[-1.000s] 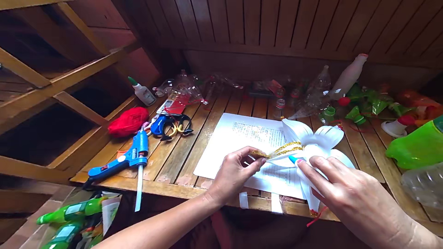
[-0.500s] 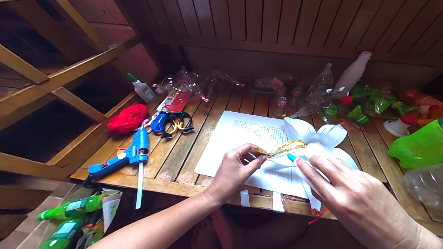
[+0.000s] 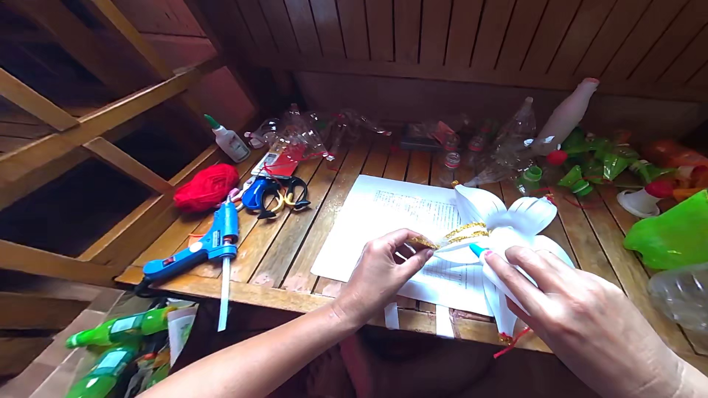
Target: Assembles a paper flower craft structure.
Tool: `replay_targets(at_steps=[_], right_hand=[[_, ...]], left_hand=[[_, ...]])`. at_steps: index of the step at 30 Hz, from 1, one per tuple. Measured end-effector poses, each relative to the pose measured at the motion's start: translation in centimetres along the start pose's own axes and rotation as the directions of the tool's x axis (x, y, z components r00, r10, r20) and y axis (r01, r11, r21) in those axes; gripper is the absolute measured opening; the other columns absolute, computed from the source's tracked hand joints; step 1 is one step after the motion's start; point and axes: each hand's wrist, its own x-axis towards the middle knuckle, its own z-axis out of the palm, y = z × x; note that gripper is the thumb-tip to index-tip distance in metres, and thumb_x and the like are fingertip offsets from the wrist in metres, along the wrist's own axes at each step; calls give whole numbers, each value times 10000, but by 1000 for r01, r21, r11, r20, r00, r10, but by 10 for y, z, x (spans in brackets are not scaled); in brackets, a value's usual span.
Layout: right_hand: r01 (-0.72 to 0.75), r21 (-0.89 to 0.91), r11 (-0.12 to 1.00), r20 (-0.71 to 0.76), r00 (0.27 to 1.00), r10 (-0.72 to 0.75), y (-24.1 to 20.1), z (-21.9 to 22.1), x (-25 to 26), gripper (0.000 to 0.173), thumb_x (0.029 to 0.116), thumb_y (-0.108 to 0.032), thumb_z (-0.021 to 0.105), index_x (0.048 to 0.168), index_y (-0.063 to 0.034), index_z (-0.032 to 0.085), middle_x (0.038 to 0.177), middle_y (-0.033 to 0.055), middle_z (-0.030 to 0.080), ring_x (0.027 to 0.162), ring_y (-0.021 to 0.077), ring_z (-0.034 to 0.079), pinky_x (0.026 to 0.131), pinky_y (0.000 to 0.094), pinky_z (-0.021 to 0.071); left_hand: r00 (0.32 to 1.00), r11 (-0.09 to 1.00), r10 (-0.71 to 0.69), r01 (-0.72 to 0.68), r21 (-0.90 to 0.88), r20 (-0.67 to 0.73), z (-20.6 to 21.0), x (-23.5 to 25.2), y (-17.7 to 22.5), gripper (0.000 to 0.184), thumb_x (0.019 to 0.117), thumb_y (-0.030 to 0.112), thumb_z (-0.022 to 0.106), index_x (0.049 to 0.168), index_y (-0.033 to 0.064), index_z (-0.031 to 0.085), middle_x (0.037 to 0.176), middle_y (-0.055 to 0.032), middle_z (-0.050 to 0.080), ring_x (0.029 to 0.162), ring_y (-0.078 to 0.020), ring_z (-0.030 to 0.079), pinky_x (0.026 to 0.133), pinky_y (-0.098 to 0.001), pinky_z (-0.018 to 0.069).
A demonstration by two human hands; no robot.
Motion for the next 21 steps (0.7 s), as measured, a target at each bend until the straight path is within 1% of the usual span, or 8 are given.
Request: replay_targets(at_steps=[6,12,17,21], right_hand=[[-15,0,1000,7,1000,15,0,0,-1,233,940,-78,575,1113,-21,719,895,138,650,626,282,603,422,332,391],[-15,0,1000,8,1000,15,0,-1,-1,239,944,-84,572,1118,-25,725,894,137,653,626,279,604,421,331,385],[-11,2,1000,2,1000,11,0,0,-1,243,953,-85,556,1114,-23,727,885,139,655,622,277,604,421,332,384],[-9,5,1000,9,1000,9,0,0,-1,242,949,-77,556,1115,-21,724,872,134,646,614,273,596,419,328,376]], left_hand=[[999,993,36,-36,109,-2,4,2,-3,163,946,177,685,1033,45,725,903,18,722,745,33,664,691,-119,548],[998,985,64,-63,161,1,7,3,-4,175,944,176,686,1032,32,731,912,-7,723,749,29,662,687,-116,543],[991,968,135,-131,216,-4,9,4,-6,176,933,157,681,1015,12,739,920,-41,723,748,23,651,685,-106,524],[983,951,186,-179,253,-5,10,4,-6,168,929,148,676,998,10,742,904,-47,718,751,25,643,688,-98,514]])
